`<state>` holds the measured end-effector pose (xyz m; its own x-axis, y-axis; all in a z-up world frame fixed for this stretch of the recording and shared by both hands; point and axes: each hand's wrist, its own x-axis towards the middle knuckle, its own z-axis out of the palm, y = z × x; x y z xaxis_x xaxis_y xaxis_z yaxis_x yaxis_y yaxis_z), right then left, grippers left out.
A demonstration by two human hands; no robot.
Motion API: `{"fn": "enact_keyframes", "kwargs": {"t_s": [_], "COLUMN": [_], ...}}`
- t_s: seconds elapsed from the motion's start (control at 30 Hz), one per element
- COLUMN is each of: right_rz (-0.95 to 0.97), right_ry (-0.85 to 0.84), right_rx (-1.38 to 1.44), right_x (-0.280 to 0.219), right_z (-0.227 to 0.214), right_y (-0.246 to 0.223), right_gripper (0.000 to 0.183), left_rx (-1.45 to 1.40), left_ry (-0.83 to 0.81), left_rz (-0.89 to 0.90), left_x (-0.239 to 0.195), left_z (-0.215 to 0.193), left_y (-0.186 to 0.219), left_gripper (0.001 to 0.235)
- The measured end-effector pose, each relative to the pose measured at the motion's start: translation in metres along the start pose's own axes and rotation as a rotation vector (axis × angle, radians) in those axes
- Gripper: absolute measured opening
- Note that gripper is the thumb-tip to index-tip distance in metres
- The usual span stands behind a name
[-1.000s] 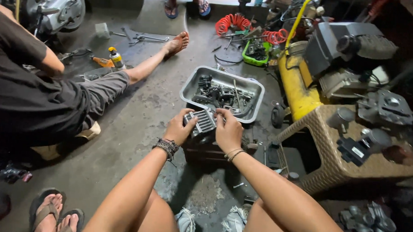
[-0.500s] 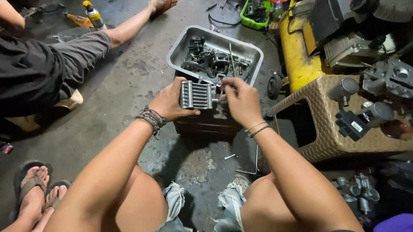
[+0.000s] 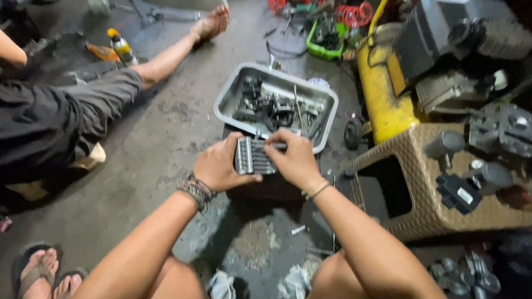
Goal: The person sits on the floor and assembles a metallic engine cylinder head, inserting and adjusting small metal components by hand. A second person sits nearby, and various tools and parts are scattered on the floor.
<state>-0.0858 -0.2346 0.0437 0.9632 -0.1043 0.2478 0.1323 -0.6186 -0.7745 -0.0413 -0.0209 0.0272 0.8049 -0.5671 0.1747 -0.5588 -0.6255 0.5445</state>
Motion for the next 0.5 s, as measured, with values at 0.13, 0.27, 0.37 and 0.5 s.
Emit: {"fn": "enact_keyframes", "kwargs": {"t_s": [0.13, 0.27, 0.37, 0.5], "right_rz": [0.089, 0.131, 0.146, 0.178], "right_ry": [-0.02, -0.004, -0.063, -0.164], "right_rx": [0.056, 0.061, 0.06, -0.159], "right_x": [0.005, 0.007, 0.007, 0.008], "right_z": [-0.011, -0.006, -0.007, -0.023], "right_y": [-0.011, 0.001, 0.003, 0.0], "right_gripper": [0.014, 0.014, 0.014, 0.012], "left_rx": [0.056, 0.049, 0.025, 0.013], "left_ry": [0.04, 0.052, 0.056, 0.081], "left_rz": [0.007, 0.018, 0.027, 0.047], "left_x": [0.004, 0.008, 0.008, 0.004], "left_z": [0.003, 0.014, 0.021, 0.024], "left_y": [-0.003, -0.003, -0.01, -0.018], "left_gripper": [0.093, 0.092, 0.094, 0.094]}}
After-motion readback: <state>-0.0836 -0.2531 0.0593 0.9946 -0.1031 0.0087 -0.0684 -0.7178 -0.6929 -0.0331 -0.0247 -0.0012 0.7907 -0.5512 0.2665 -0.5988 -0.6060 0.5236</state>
